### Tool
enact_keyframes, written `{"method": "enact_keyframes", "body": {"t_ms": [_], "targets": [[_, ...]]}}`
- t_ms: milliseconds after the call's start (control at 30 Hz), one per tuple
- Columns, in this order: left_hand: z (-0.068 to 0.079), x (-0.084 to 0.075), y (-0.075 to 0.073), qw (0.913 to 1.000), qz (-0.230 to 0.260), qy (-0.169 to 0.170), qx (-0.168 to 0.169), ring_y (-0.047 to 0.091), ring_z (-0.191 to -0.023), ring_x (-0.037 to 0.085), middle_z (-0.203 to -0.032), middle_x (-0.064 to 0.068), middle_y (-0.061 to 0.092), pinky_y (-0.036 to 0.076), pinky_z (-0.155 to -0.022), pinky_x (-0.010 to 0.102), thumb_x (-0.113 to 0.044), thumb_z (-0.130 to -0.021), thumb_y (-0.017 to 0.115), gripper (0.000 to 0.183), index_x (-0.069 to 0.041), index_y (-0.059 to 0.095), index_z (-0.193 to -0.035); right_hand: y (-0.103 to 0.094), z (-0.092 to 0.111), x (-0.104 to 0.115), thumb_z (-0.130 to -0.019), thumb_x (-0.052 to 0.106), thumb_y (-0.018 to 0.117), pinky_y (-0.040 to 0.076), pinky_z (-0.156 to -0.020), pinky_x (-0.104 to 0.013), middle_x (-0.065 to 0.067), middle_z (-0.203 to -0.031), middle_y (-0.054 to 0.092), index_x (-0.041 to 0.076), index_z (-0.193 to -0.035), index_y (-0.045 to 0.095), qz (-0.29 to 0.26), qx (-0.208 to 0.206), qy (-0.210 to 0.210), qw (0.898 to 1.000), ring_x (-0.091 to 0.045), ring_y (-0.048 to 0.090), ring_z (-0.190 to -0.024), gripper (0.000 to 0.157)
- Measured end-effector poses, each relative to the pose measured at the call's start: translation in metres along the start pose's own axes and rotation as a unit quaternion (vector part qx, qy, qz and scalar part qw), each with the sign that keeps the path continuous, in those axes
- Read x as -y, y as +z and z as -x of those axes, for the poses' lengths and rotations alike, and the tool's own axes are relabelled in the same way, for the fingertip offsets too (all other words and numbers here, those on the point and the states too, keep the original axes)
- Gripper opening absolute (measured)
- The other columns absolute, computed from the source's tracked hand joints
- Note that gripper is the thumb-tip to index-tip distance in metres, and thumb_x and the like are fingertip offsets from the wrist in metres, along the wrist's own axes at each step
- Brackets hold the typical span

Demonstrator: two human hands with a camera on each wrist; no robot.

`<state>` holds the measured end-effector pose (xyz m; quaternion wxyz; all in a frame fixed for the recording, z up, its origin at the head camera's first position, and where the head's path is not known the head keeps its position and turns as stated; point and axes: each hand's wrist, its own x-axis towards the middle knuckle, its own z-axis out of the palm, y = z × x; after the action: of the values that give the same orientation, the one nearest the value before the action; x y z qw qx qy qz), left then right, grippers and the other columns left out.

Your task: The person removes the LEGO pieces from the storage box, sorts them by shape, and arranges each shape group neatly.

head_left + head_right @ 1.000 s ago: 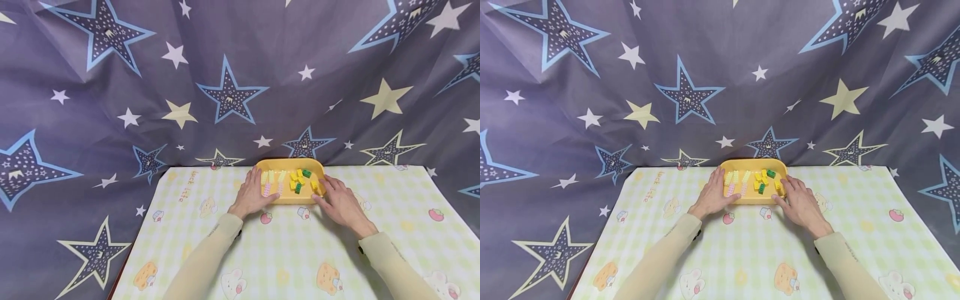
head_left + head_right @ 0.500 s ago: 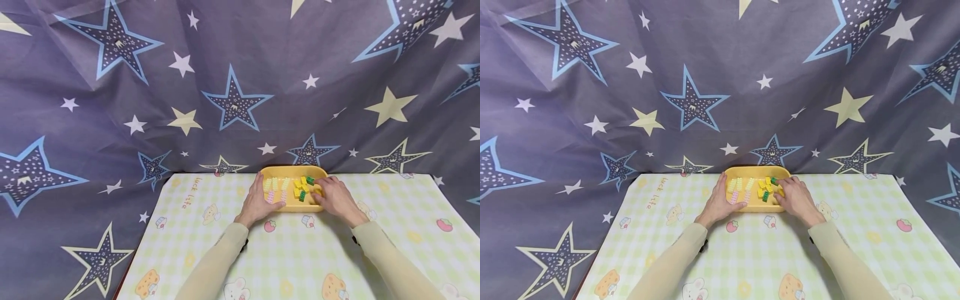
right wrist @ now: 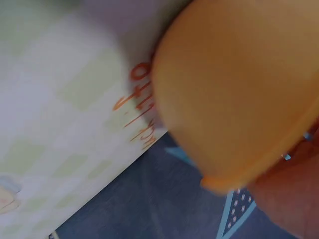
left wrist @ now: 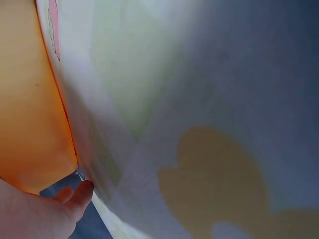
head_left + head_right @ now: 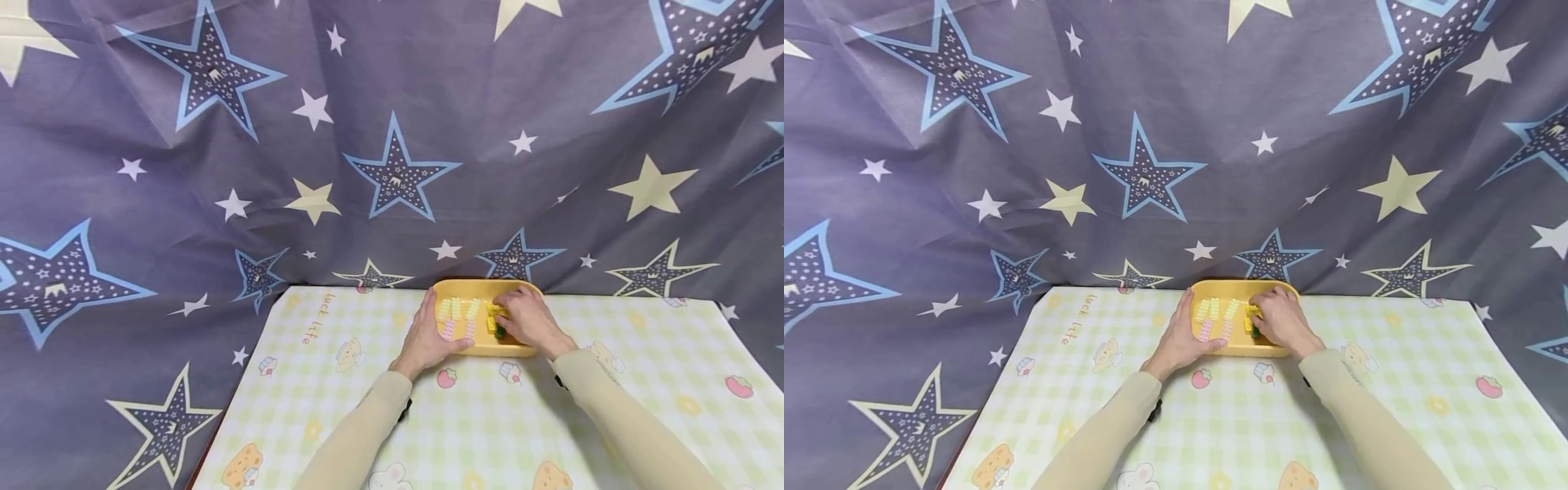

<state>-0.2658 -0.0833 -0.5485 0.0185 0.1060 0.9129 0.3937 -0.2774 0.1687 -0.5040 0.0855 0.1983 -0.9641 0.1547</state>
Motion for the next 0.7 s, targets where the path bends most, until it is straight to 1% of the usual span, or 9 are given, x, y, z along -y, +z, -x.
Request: {"method": "enact_keyframes", "body": {"t_ms": [200, 267, 367, 433, 533, 600, 700], "targets": [[0.001, -0.004, -0.002, 1.0, -0.001, 0.001, -0.002, 0.028, -0.17, 0.031, -0.187, 0.001, 0.013, 0.033, -0.136, 0.052, -0.057, -0.078, 0.094, 0.136, -0.015, 0.011, -0.177, 0.012, -0.019, 0.009, -0.096, 0.016, 0.083, 0.052, -0.099, -0.065, -0.014, -0.126, 0.081, 0.007, -0.123, 0.079, 0.006, 0.022, -0.023, 0.999, -0.041, 0.064, -0.118, 0.029], [0.001, -0.004, -0.002, 1.0, -0.002, 0.002, -0.004, 0.029, -0.169, 0.032, -0.187, 0.002, 0.013, 0.034, -0.136, 0.053, -0.057, -0.078, 0.094, 0.135, -0.014, 0.012, -0.177, 0.016, -0.024, 0.012, -0.097, 0.019, 0.082, 0.052, -0.1, -0.066, -0.014, -0.128, 0.081, 0.007, -0.124, 0.079, 0.005, 0.033, -0.02, 0.999, -0.042, 0.063, -0.121, 0.03], [0.001, -0.004, -0.002, 1.0, -0.009, 0.0, -0.001, 0.029, -0.169, 0.031, -0.187, 0.001, 0.012, 0.033, -0.136, 0.052, -0.057, -0.078, 0.093, 0.136, -0.014, 0.011, -0.177, 0.02, -0.031, 0.017, -0.098, 0.027, 0.08, 0.05, -0.102, -0.068, -0.016, -0.132, 0.079, 0.009, -0.127, 0.078, 0.002, 0.053, 0.004, 0.999, -0.046, 0.061, -0.128, 0.034], [0.002, -0.004, -0.001, 0.9999, -0.012, -0.003, 0.001, 0.029, -0.169, 0.031, -0.187, 0.001, 0.011, 0.034, -0.136, 0.052, -0.058, -0.078, 0.093, 0.136, -0.015, 0.011, -0.177, 0.023, -0.033, 0.021, -0.098, 0.035, 0.08, 0.047, -0.106, -0.068, -0.018, -0.137, 0.076, 0.009, -0.13, 0.077, -0.002, 0.07, 0.03, 0.997, -0.047, 0.06, -0.132, 0.042], [0.002, -0.005, 0.0, 0.9998, -0.018, -0.004, 0.004, 0.028, -0.169, 0.031, -0.187, 0.001, 0.01, 0.034, -0.136, 0.052, -0.059, -0.079, 0.093, 0.136, -0.015, 0.01, -0.177, 0.028, -0.036, 0.026, -0.097, 0.044, 0.08, 0.044, -0.107, -0.069, -0.021, -0.143, 0.071, 0.009, -0.136, 0.074, -0.004, 0.088, 0.06, 0.994, -0.048, 0.058, -0.136, 0.053], [0.002, -0.005, -0.001, 0.9998, -0.02, -0.003, 0.003, 0.028, -0.169, 0.031, -0.187, 0.001, 0.01, 0.035, -0.135, 0.052, -0.06, -0.079, 0.092, 0.136, -0.015, 0.01, -0.177, 0.031, -0.038, 0.029, -0.095, 0.046, 0.08, 0.043, -0.108, -0.068, -0.022, -0.146, 0.07, 0.009, -0.139, 0.073, -0.006, 0.095, 0.078, 0.992, -0.047, 0.057, -0.137, 0.058], [0.003, -0.005, -0.002, 0.9998, -0.021, 0.002, 0.002, 0.029, -0.169, 0.032, -0.187, 0.003, 0.011, 0.036, -0.134, 0.053, -0.062, -0.08, 0.091, 0.135, -0.014, 0.01, -0.177, 0.035, -0.042, 0.034, -0.094, 0.044, 0.082, 0.041, -0.109, -0.067, -0.022, -0.148, 0.069, 0.007, -0.142, 0.07, -0.006, 0.101, 0.099, 0.99, -0.046, 0.056, -0.138, 0.061]]}}
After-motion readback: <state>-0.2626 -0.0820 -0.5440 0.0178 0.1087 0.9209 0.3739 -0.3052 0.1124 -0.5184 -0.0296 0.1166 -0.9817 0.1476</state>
